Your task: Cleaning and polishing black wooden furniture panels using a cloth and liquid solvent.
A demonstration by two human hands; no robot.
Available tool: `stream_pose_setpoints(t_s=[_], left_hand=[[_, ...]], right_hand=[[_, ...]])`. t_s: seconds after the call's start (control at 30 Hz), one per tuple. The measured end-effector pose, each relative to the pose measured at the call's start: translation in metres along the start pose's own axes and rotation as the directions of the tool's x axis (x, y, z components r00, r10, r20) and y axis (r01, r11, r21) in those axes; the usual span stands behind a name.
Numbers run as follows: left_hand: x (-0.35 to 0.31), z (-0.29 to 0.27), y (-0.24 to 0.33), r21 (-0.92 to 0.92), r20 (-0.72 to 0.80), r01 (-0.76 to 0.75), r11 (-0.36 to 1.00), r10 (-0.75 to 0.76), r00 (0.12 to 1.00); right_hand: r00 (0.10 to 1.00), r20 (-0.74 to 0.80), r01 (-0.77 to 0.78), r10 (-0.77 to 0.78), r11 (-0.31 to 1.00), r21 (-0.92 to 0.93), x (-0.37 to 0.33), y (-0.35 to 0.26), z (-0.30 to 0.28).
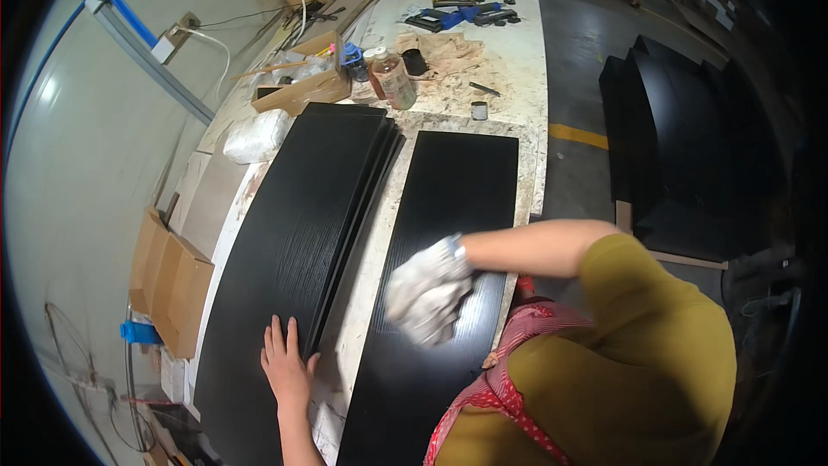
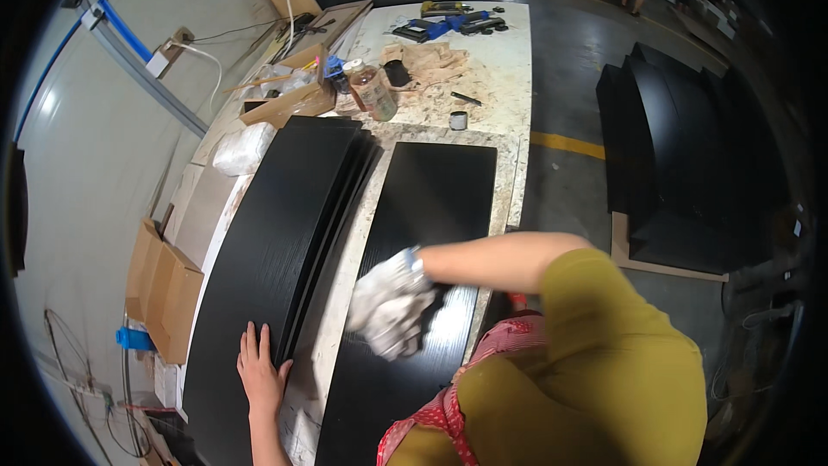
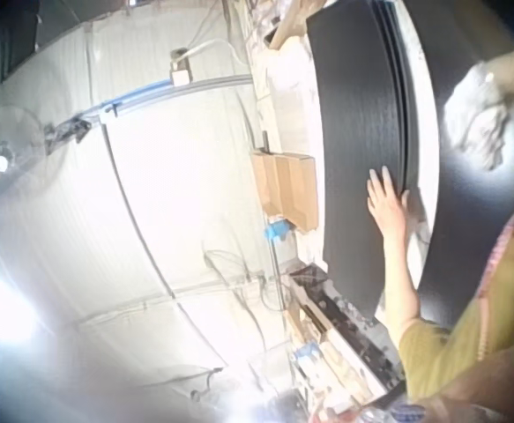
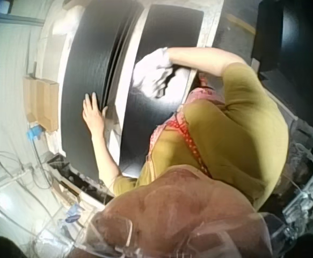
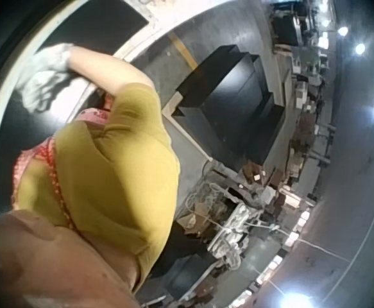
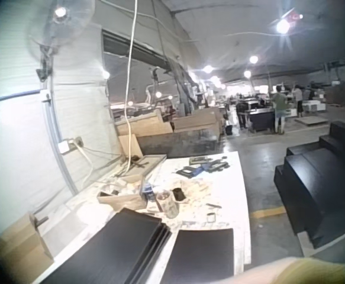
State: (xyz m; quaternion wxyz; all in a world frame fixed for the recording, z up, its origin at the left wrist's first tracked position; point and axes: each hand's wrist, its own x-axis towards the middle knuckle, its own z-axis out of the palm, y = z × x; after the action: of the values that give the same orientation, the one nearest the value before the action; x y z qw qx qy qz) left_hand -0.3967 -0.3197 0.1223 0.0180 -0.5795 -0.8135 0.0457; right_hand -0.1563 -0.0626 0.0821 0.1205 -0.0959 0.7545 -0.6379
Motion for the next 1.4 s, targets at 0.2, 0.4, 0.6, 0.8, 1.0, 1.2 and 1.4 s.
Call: stream_pose_setpoints(t_s=[0.2,0.4,0.6,0.8,1.0,1.2,1.4], left_hand=[[0.017,-0.013,0.003,-0.051,-0.079,-0.034,0.998,0.03,0.996],[0.02,-0.02,0.023,-0.044,-0.069,0.055,0.998,-0.058,0.996],[0.064,-0.058,0.115,-0.084,-0.093,0.159,0.984,-0.167,0.982],[0.146,-0.072,0.209,-0.246,-0.171,0.06,0.967,-0.105,0.98],[0.204,-0.042,0.279,-0.376,-0.137,-0.053,0.925,0.002,0.991],[0.222,0.001,0.315,-0.393,-0.065,-0.062,0.917,0.039,0.997],[0.196,0.075,0.281,-0.355,-0.177,0.244,0.903,-0.321,0.93]], right_hand=[[0.82,-0.508,0.138,-0.262,0.953,-0.27,-0.193,-0.013,-0.1],[-0.019,-0.935,-0.09,0.354,0.931,0.354,-0.263,-0.046,-0.201],[0.121,-0.953,-0.817,-0.278,0.518,-0.255,-0.345,0.042,-0.328],[0.432,-0.902,-0.853,0.001,0.326,-0.408,-0.36,0.027,-0.362],[0.636,-0.734,-0.69,0.241,0.604,-0.399,-0.292,0.067,-0.283],[0.49,-0.866,-0.641,0.105,0.716,-0.276,-0.285,0.103,-0.253],[0.295,-0.916,-0.681,0.271,0.732,-0.002,-0.278,0.077,-0.254]])
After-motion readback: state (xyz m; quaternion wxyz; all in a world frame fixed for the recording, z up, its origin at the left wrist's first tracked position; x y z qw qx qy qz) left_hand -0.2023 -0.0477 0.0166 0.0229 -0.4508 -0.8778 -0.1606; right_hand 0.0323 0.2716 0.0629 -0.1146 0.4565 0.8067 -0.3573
